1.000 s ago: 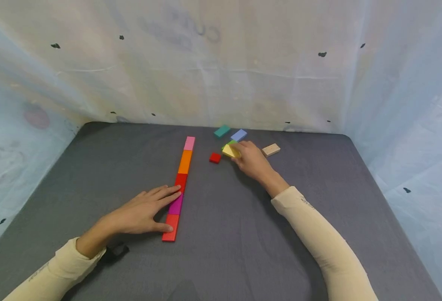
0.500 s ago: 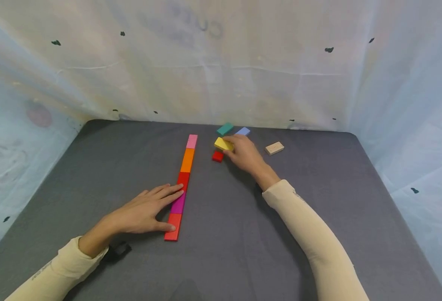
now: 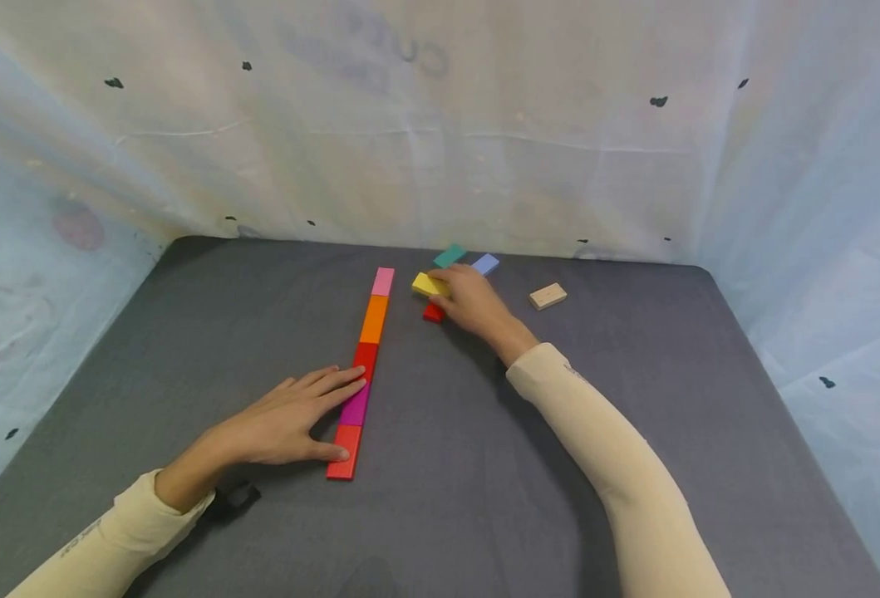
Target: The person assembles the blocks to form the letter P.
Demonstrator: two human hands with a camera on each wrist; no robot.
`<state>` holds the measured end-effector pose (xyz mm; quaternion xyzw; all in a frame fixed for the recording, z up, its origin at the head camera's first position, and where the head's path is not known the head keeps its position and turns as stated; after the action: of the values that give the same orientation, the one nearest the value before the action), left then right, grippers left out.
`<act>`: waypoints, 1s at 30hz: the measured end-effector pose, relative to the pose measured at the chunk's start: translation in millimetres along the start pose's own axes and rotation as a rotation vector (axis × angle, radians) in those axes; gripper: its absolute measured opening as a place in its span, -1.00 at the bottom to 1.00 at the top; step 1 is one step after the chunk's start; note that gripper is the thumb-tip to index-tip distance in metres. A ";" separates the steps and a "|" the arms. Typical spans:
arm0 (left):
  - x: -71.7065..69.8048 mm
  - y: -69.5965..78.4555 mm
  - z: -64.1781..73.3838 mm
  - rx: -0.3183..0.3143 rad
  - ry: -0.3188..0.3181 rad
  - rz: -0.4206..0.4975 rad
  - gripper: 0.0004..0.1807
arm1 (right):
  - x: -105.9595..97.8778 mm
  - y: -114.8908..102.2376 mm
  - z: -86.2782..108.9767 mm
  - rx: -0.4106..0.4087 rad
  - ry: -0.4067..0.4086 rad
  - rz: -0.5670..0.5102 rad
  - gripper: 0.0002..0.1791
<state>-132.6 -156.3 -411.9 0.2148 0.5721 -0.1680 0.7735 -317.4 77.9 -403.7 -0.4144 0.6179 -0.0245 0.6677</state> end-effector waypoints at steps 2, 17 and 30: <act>0.1 -0.6 0.5 0.000 0.001 0.002 0.08 | 1.6 -1.4 -4.3 0.000 -0.010 0.003 -0.46; -0.9 -0.6 0.4 0.013 0.021 -0.001 0.08 | 10.1 -4.5 -29.5 -0.011 -0.066 0.000 -0.53; -1.2 0.2 0.1 0.015 0.023 0.001 0.08 | 17.5 -1.4 -46.3 -0.006 -0.111 0.029 -0.55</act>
<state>-132.8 -156.2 -410.7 0.2227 0.5797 -0.1695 0.7653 -351.7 43.2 -412.1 -0.4081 0.5859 0.0103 0.7000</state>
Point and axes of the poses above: each hand's wrist, its own z-axis away from the middle knuckle, its own x-axis out of the palm, y = z × x, the point moved 4 cm from there along -z, towards the middle knuckle, and after that the axes turned 13 degrees about -z, right-handed, at the moved point
